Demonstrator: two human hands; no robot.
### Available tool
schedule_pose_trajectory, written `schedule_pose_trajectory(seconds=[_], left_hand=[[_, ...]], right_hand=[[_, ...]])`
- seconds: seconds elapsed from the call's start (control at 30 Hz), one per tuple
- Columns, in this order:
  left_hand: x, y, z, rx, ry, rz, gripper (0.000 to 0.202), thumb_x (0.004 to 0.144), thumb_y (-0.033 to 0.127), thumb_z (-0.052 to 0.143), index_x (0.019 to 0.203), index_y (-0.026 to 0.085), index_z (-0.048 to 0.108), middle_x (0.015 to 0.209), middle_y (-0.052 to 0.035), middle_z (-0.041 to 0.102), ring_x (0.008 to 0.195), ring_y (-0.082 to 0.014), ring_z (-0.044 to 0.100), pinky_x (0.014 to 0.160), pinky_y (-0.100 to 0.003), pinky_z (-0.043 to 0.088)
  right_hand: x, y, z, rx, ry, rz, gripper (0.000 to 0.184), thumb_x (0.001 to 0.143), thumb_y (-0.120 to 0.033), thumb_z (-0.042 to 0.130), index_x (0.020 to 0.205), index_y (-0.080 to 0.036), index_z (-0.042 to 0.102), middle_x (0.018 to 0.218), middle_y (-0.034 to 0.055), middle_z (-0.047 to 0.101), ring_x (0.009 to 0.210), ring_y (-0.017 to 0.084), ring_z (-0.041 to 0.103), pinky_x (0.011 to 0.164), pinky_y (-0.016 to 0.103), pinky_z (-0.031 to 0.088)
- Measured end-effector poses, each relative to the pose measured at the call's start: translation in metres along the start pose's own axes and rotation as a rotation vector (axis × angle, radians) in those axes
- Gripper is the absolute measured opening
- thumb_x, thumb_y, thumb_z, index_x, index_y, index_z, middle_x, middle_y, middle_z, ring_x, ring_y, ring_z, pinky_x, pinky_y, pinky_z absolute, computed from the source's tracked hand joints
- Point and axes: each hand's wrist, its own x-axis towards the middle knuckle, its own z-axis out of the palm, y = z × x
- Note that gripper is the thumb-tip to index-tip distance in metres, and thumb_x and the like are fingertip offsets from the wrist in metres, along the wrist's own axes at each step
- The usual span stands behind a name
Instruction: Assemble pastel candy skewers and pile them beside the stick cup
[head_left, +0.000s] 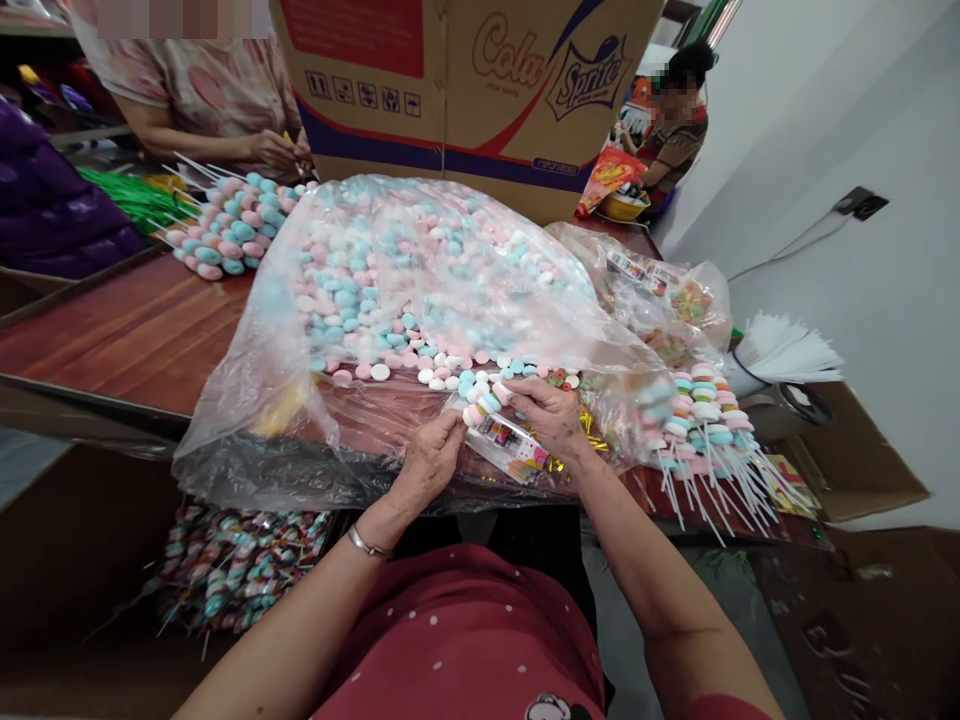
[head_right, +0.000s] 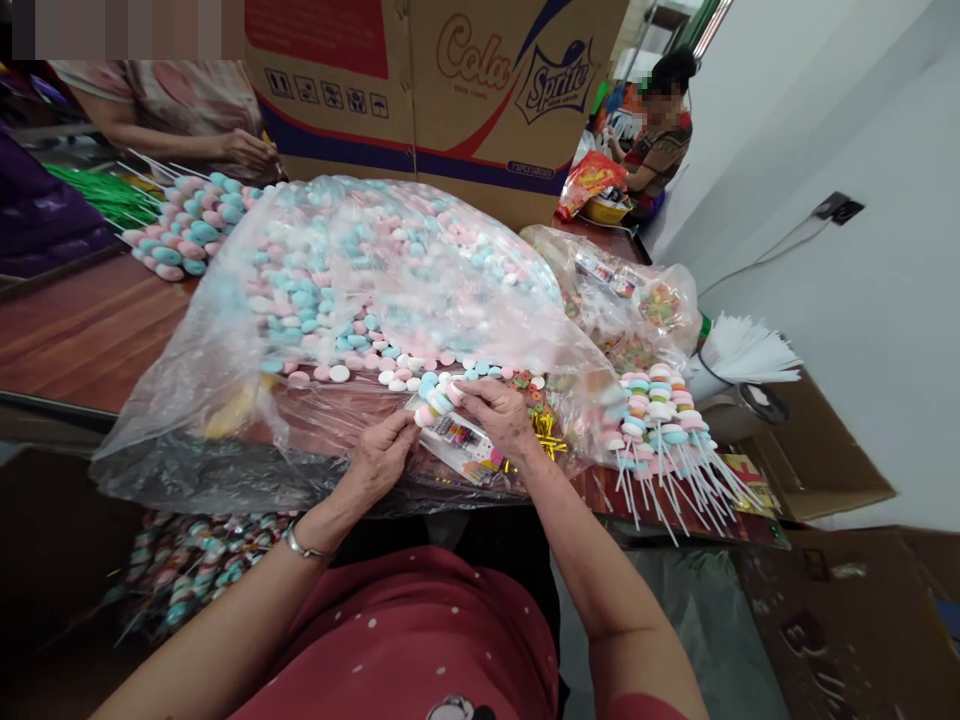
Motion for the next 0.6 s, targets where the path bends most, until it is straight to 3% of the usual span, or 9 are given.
schedule_pose_trajectory(seconds=[0.1,0.2,0.37,0.43,0.6], left_hand=[[0.0,0.0,-0.001,0.002,0.011,0.0,0.027,0.086,0.035,0.044,0.072,0.018,0.06,0.057,0.003,0.05,0.057,-0.0131,0.047,0.056,-0.022,0.035],[-0.001,0.0,-0.001,0.002,0.014,0.007,0.028,0.085,0.035,0.045,0.072,0.017,0.062,0.057,0.0027,0.05,0.056,-0.0128,0.047,0.056,-0.022,0.036],[-0.003,-0.003,0.003,-0.032,0.032,0.018,0.026,0.083,0.035,0.049,0.081,0.017,0.068,0.058,0.0032,0.052,0.055,-0.0117,0.046,0.056,-0.022,0.038],[-0.004,-0.005,0.003,-0.035,0.039,0.025,0.027,0.083,0.035,0.05,0.084,0.016,0.069,0.06,0.0029,0.054,0.056,-0.0116,0.048,0.058,-0.021,0.039],[-0.003,-0.004,0.0,-0.017,0.036,0.043,0.026,0.083,0.035,0.051,0.084,0.016,0.07,0.061,0.0016,0.059,0.057,-0.0124,0.052,0.06,-0.021,0.042]], right_hand=[[-0.001,-0.001,0.0,-0.069,-0.017,-0.067,0.023,0.079,-0.04,0.069,0.097,-0.028,0.077,0.094,0.003,0.073,0.086,0.018,0.066,0.079,0.033,0.055],[-0.002,-0.004,-0.002,-0.004,-0.014,-0.018,0.028,0.079,-0.043,0.068,0.101,-0.028,0.075,0.1,0.0028,0.073,0.09,0.019,0.066,0.079,0.034,0.056],[-0.004,-0.008,-0.001,0.272,0.134,0.096,0.066,0.074,-0.051,0.072,0.133,-0.032,0.051,0.122,0.0046,0.066,0.081,0.015,0.068,0.072,0.033,0.06],[-0.005,-0.01,0.004,0.334,0.133,0.129,0.065,0.072,-0.052,0.074,0.128,-0.029,0.053,0.116,0.0048,0.069,0.079,0.015,0.068,0.071,0.033,0.06],[-0.008,-0.016,0.022,0.367,0.096,0.201,0.039,0.069,-0.046,0.077,0.098,-0.023,0.065,0.09,0.0,0.074,0.082,0.016,0.069,0.077,0.032,0.058]])
